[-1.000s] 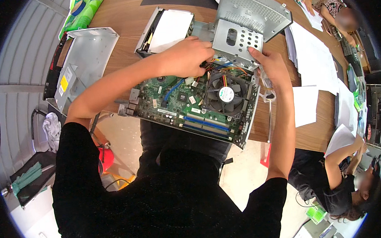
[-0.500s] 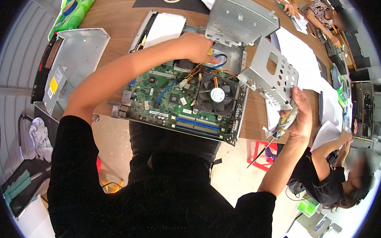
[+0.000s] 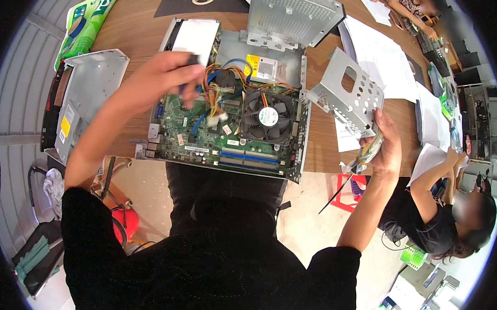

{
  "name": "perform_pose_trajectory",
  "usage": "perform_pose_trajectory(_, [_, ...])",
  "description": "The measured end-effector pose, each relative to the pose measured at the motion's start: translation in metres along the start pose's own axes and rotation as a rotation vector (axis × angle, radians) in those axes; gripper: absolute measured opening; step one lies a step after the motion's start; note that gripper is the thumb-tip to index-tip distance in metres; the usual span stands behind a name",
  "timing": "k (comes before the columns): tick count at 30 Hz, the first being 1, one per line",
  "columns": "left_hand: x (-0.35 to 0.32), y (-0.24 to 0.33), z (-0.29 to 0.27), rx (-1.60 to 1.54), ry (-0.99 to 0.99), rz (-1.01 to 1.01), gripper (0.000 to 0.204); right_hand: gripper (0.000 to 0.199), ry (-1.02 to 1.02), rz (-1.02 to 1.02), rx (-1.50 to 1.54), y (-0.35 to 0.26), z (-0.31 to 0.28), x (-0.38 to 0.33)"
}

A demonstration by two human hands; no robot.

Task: The person disassembles a computer by using a screwdriver to remove screws from the power supply unit and interior components, disconnecting wires from the motherboard, and lifting out the metal housing for the disk drives.

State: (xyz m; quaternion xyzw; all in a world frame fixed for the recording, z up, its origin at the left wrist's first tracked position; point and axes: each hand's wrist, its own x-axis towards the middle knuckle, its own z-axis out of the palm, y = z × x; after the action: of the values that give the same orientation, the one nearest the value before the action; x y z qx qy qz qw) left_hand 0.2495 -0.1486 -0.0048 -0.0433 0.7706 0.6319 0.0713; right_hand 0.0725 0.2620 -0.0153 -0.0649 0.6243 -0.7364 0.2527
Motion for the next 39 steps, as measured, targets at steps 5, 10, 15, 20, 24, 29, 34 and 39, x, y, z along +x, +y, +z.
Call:
perform_pose_trajectory(5, [-0.056,-0.011,-0.010,-0.005,-0.230,-0.178,0.030,0.027,-0.003,0.030,-0.023,0.001,0.020,0.013])
perform_pose_trajectory(10, [-0.071,-0.030,0.006,0.127,-0.269,-0.282,0.027,0.029,-0.024,0.136,-0.194,-0.019,0.066,0.040])
perform_pose_trajectory(15, [-0.067,-0.030,0.017,0.245,-0.225,-0.210,0.025,0.027,-0.212,0.277,-0.217,-0.014,0.096,0.080])
perform_pose_trajectory(20, [-0.086,-0.023,0.024,0.332,-0.246,0.090,0.032,0.024,-0.246,0.392,-0.213,0.001,0.105,0.098])
perform_pose_trajectory(24, [-0.099,-0.019,0.026,0.460,-0.069,0.261,0.031,0.020,-0.157,0.548,-0.239,0.021,0.103,0.106])
perform_pose_trajectory(29, [-0.107,-0.023,0.023,0.441,0.057,0.261,0.031,0.028,-0.263,0.419,-0.449,0.032,0.104,0.120])
perform_pose_trajectory(34, [-0.106,-0.016,0.025,0.462,0.138,0.150,0.030,0.047,-0.304,0.042,-1.028,0.013,0.102,0.100])
perform_pose_trajectory(39, [-0.105,-0.025,0.020,0.491,0.174,0.119,0.029,0.038,0.078,-0.252,-1.130,0.008,0.106,0.022])
